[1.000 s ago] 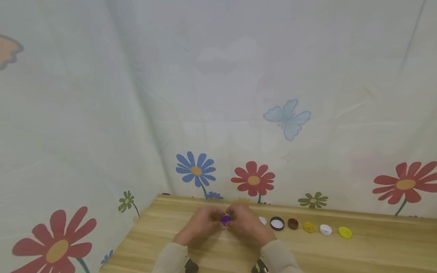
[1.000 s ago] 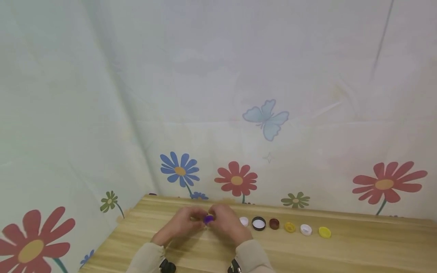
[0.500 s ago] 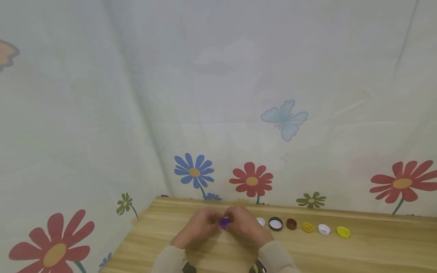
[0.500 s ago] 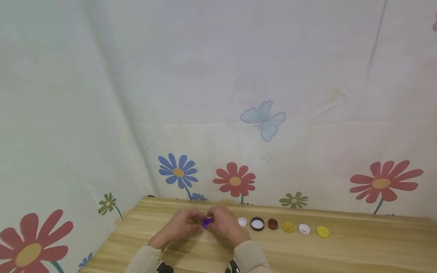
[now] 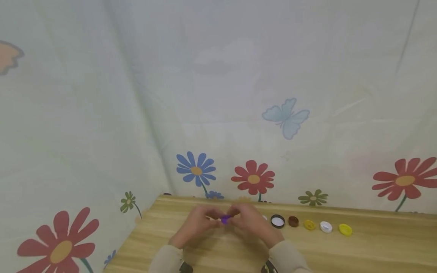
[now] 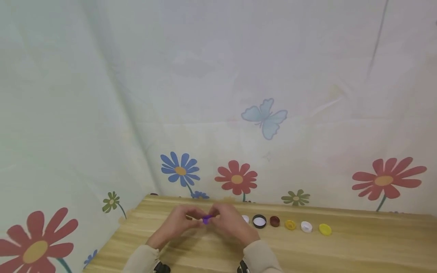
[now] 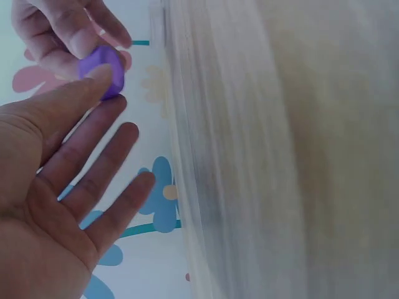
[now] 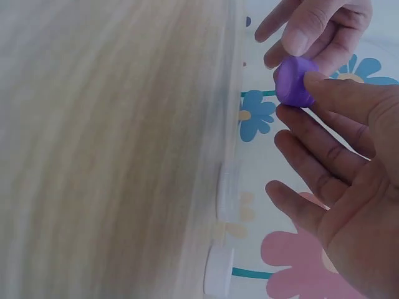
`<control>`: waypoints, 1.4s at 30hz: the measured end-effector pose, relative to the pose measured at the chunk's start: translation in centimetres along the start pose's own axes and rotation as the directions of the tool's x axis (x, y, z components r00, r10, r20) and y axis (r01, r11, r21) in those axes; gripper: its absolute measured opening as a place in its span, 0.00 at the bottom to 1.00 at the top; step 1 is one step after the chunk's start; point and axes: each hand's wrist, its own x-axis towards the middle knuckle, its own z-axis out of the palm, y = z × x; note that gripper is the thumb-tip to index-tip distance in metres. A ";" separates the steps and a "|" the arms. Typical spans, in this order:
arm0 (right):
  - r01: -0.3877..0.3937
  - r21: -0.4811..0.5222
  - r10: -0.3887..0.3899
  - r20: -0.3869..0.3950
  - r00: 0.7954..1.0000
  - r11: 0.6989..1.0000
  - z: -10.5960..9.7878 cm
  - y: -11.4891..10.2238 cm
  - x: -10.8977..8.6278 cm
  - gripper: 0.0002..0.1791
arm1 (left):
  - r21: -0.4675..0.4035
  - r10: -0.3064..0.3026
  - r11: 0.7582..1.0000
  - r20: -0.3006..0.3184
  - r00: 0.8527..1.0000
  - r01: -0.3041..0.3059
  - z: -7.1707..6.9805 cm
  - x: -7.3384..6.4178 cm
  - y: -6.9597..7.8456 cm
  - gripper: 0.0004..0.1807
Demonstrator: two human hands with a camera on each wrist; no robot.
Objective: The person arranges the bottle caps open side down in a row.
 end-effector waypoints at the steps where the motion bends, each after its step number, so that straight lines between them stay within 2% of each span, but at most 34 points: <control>1: 0.005 0.007 -0.005 -0.002 1.000 1.000 -0.2 -0.1 -0.1 0.03 | 0.000 0.008 1.000 -0.006 1.000 -0.008 0.0 0.0 0.1 0.08; 6: 0.046 0.038 -0.045 -0.030 0.999 0.998 -0.7 -0.4 -0.6 0.02 | -0.004 0.029 1.000 -0.029 0.999 -0.029 -0.1 -0.1 0.6 0.07; 11: 0.070 0.065 -0.066 -0.064 0.996 0.995 -0.8 -0.7 -0.9 0.04 | -0.017 0.012 1.000 -0.048 0.999 -0.013 0.1 -0.2 0.7 0.07; 15: 0.059 0.065 -0.054 -0.081 0.995 0.996 -0.8 -0.8 -1.0 0.06 | -0.022 0.029 0.999 -0.066 0.997 -0.030 0.2 -0.2 0.8 0.07; 25: 0.054 0.122 -0.043 -0.092 0.995 0.991 -0.7 -0.6 -1.1 0.03 | -0.023 0.063 0.998 -0.084 0.995 -0.065 0.3 -0.2 0.7 0.08; 30: 0.051 0.139 -0.036 -0.104 0.994 0.989 -0.8 -0.5 -1.2 0.03 | -0.010 0.104 0.994 -0.090 0.990 -0.106 0.4 -0.2 0.9 0.08; 36: 0.051 0.149 -0.032 -0.128 0.991 0.987 -0.6 -0.3 -1.2 0.04 | -0.042 0.093 0.994 -0.090 0.992 -0.097 0.4 -0.3 1.2 0.09; 42: 0.025 0.190 -0.002 -0.118 0.993 0.981 -0.5 -0.4 -1.2 0.05 | -0.042 0.091 0.995 -0.092 0.992 -0.095 0.4 -0.4 1.2 0.12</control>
